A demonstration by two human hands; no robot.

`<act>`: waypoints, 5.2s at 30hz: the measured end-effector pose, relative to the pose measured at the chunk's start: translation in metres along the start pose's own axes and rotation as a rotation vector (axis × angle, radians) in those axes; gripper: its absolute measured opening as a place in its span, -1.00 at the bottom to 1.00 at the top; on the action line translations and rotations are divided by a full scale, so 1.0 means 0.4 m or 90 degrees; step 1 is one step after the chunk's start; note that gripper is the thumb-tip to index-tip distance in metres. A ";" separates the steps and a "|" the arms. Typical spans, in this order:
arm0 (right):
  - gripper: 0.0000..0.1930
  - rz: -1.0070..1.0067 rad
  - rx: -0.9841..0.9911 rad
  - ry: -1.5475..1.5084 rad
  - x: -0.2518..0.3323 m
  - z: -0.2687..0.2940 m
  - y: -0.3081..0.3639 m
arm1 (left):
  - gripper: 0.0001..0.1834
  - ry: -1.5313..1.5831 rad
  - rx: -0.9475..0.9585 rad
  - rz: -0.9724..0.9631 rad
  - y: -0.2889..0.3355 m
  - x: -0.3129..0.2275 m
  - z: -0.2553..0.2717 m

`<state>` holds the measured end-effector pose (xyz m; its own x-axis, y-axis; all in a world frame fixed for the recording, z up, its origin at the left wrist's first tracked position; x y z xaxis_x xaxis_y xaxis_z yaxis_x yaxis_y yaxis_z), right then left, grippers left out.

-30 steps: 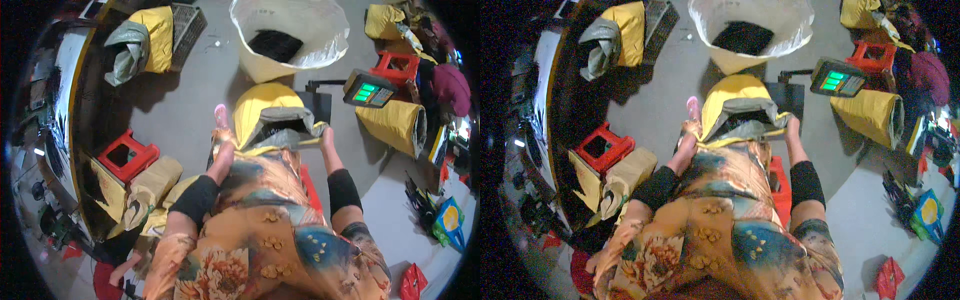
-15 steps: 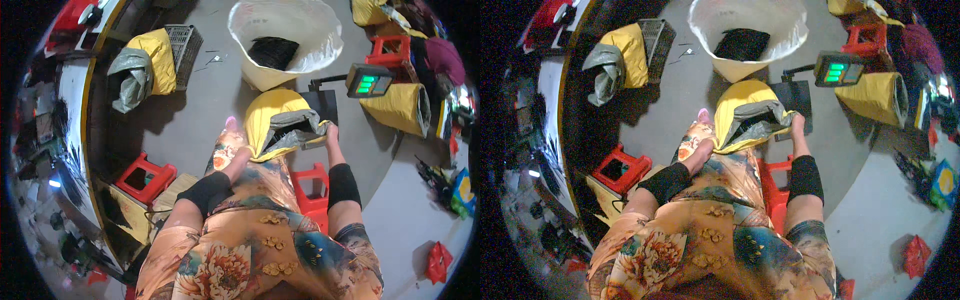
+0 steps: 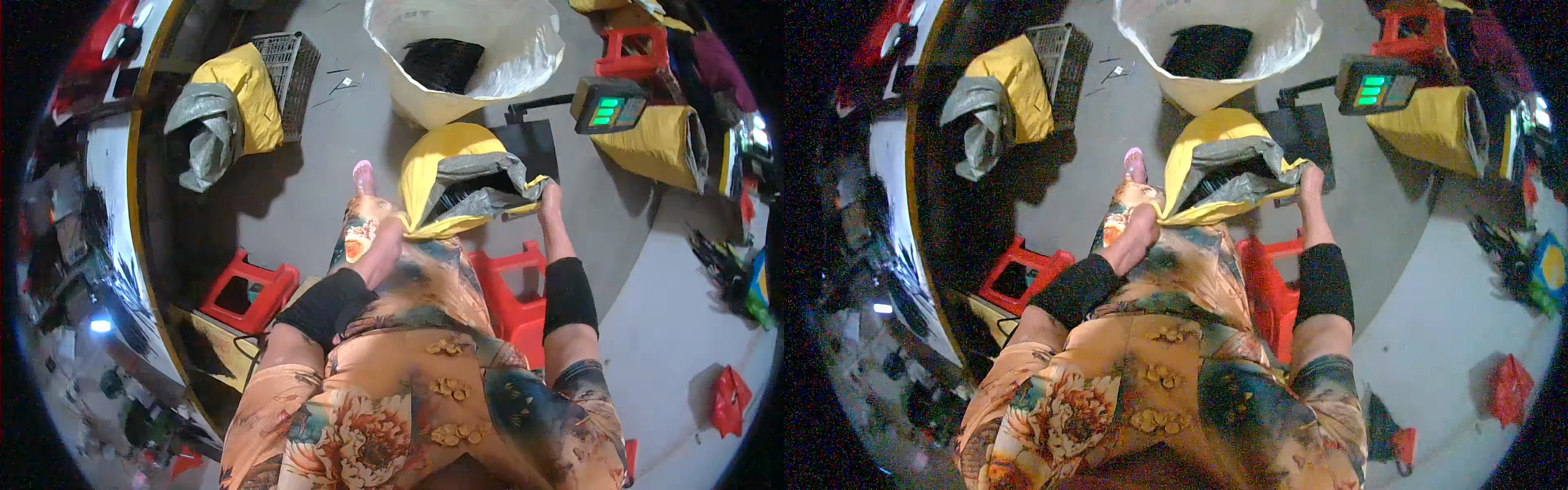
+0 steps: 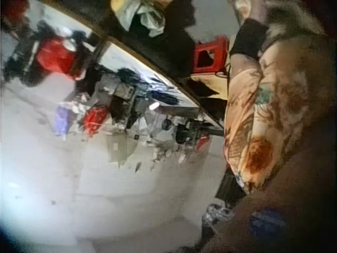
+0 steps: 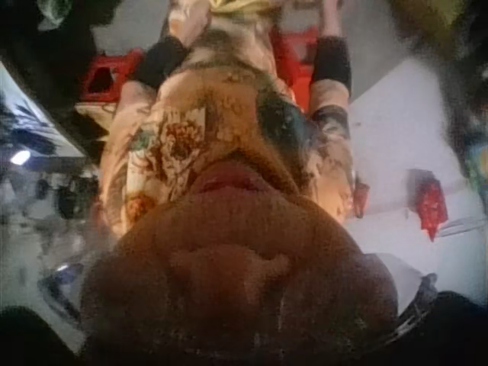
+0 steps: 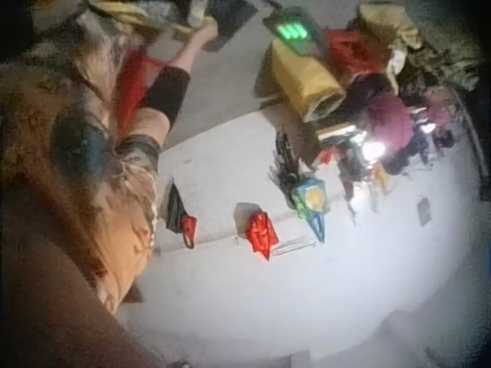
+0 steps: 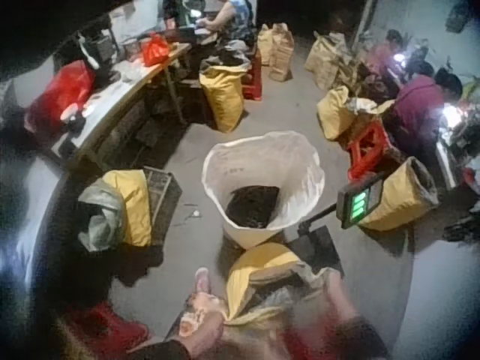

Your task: The person gathers black rods from the table, places them into a sack, adjusts the opening of the sack, and moves a red plastic stool by hand.

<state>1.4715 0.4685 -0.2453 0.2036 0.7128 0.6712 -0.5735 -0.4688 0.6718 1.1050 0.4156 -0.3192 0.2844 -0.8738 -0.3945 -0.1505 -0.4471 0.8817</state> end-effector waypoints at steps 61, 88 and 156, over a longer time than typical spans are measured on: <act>-0.73 -0.063 -0.120 -0.302 -0.397 -0.383 0.247 | -0.80 -0.048 0.067 0.016 0.078 -0.713 0.144; -0.75 -0.147 -0.062 -0.410 -0.271 -0.362 0.392 | -0.86 -0.153 -0.039 -0.022 0.054 -0.660 0.212; -0.75 -0.109 -0.181 -0.447 -0.398 -0.556 0.361 | -0.95 0.055 -0.108 0.011 -0.097 -0.790 0.396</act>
<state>1.1797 0.4035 -0.3251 0.7081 0.2206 0.6708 -0.6515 -0.1623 0.7411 0.8711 0.6787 -0.2696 0.3638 -0.8585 -0.3613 0.0034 -0.3867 0.9222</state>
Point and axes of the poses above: each hand's wrist, its own y-axis away from the middle knuckle, its own z-axis out of the back of the hand, x = y × z, the point moved 7 cm from there along -y, towards the middle knuckle, and after that the axes turned 2 degrees about x, right-handed, at the moved point
